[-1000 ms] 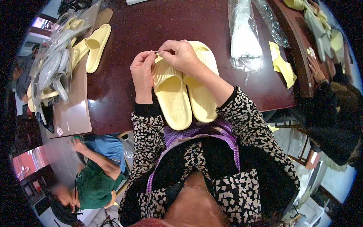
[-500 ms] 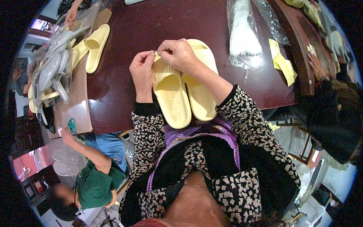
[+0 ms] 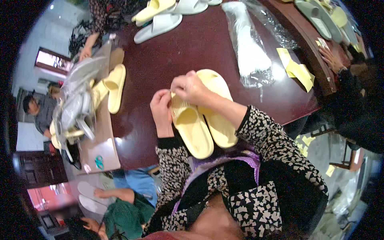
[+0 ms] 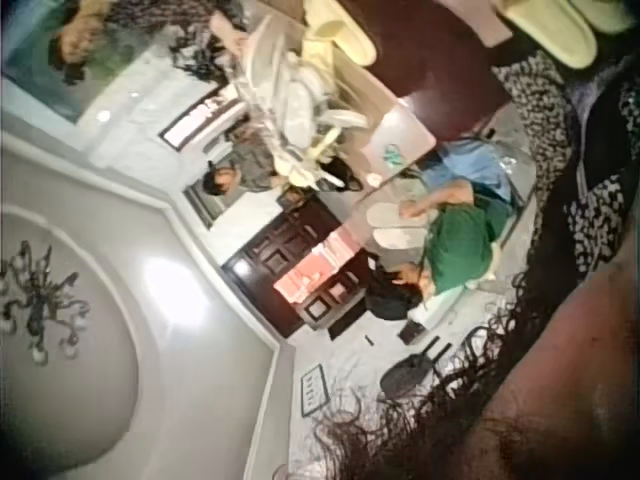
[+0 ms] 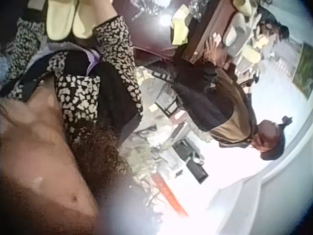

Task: The person attaches pairs of slippers together using plastic fasteners and packs slippers into plastic bags by hand.

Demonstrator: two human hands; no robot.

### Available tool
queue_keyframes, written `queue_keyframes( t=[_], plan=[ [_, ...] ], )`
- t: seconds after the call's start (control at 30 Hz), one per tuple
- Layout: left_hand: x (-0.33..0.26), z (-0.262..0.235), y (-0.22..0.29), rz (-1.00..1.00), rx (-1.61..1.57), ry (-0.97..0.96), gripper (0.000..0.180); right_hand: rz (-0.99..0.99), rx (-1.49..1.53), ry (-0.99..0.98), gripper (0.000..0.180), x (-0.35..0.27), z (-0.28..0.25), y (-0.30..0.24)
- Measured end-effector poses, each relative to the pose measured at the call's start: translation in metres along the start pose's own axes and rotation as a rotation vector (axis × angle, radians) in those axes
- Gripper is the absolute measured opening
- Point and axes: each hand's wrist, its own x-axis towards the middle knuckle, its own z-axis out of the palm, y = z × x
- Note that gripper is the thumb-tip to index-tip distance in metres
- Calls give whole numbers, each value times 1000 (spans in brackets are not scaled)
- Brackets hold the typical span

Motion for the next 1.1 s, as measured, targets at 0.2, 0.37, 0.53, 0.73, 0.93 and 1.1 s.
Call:
queue_keyframes(
  t=[0.2,0.37,0.53,0.73,0.93,1.1],
  plan=[
    [-8,11,10,55,-111,-84,10,-59,-28,34,6,2,-17,-12],
    [-20,24,19,83,-130,-74,7,-36,-107,29,7,-5,-24,-23],
    [-20,13,15,55,-176,-106,8,19,-61,-65,6,-5,-26,-30],
    [-13,14,13,46,-181,-131,8,-16,-70,-73,5,-5,-26,-21],
    [-19,16,17,-10,-170,-156,8,-59,-81,-86,5,-8,-21,-20],
    [-20,16,22,7,-163,-152,7,-66,-117,-69,4,-7,-22,-27]
  ],
)
